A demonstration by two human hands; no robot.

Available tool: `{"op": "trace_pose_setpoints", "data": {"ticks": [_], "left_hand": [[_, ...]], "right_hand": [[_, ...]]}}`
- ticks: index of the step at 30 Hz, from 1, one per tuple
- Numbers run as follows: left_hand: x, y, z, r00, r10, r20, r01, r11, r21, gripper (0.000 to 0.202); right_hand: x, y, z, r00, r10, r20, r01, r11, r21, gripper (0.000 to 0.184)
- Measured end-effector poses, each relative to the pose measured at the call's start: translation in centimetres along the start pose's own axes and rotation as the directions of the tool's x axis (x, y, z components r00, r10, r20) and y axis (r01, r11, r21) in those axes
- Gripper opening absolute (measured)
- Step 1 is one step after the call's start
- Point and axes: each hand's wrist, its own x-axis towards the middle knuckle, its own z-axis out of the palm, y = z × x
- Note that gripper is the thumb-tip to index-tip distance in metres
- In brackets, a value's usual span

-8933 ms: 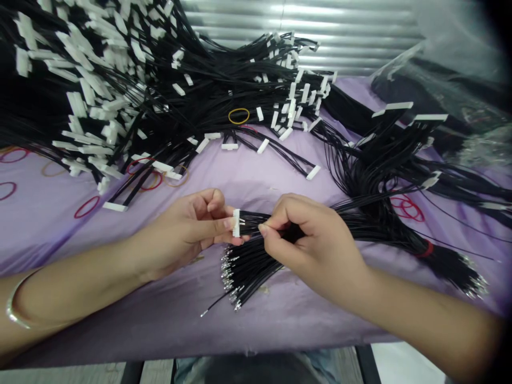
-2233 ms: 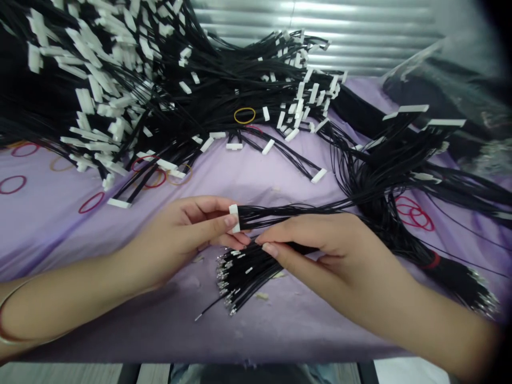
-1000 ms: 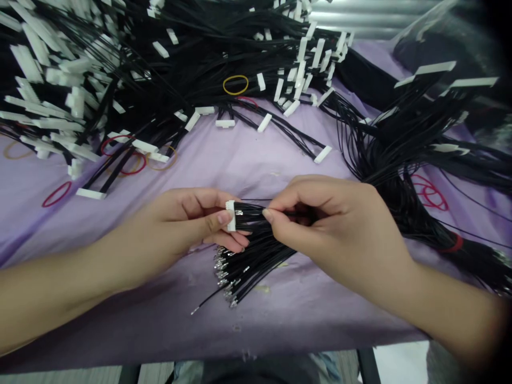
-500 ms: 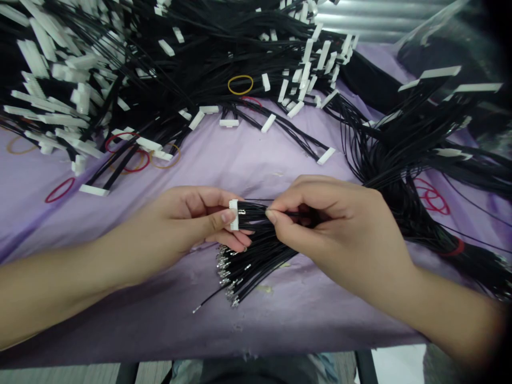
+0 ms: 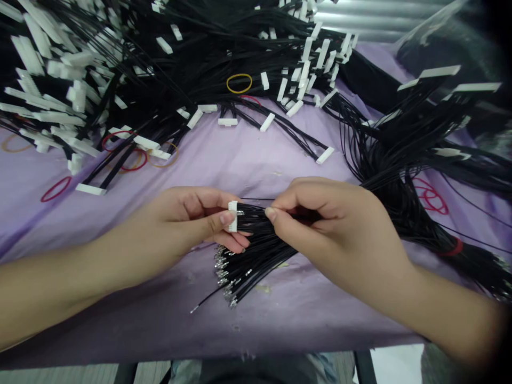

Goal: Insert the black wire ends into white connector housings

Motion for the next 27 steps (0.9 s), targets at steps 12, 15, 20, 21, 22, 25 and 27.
{"op": "trace_pose_setpoints", "data": {"ticks": [12,15,20,21,22,25,27], "left_hand": [[-0.09,0.01,-0.07,1.000,0.012,-0.003,-0.011,0.999,0.045,0.015],[-0.01,-0.08,-0.11,1.000,0.004,-0.004,-0.004,0.999,0.041,0.014],[0.19,-0.26,-0.18,1.000,0.007,0.016,-0.007,0.999,0.042,0.014],[0.20,-0.25,-0.19,1.000,-0.001,0.017,0.000,0.999,0.042,0.014],[0.20,-0.24,-0.20,1.000,-0.006,0.016,0.005,0.999,0.042,0.014],[0.11,-0.18,-0.25,1.000,-0.012,0.014,0.012,0.999,0.042,0.015],[0.05,-0.17,-0.25,1.000,-0.012,0.012,0.011,0.999,0.042,0.014]], "right_hand": [[-0.79,-0.05,0.34,0.986,-0.168,-0.023,0.162,0.973,-0.163,0.018],[-0.96,-0.17,0.46,0.983,-0.184,-0.004,0.180,0.968,-0.175,0.018],[-0.41,-0.05,0.25,0.996,-0.086,0.015,0.087,0.994,-0.071,0.016],[-0.30,-0.04,0.20,0.997,-0.076,0.018,0.077,0.995,-0.056,0.015],[-0.22,-0.04,0.17,0.997,-0.069,0.021,0.069,0.997,-0.044,0.015],[-0.19,-0.06,0.16,0.998,-0.056,0.011,0.057,0.997,-0.046,0.014],[-0.26,-0.08,0.19,0.999,-0.053,0.000,0.053,0.997,-0.054,0.013]]}}
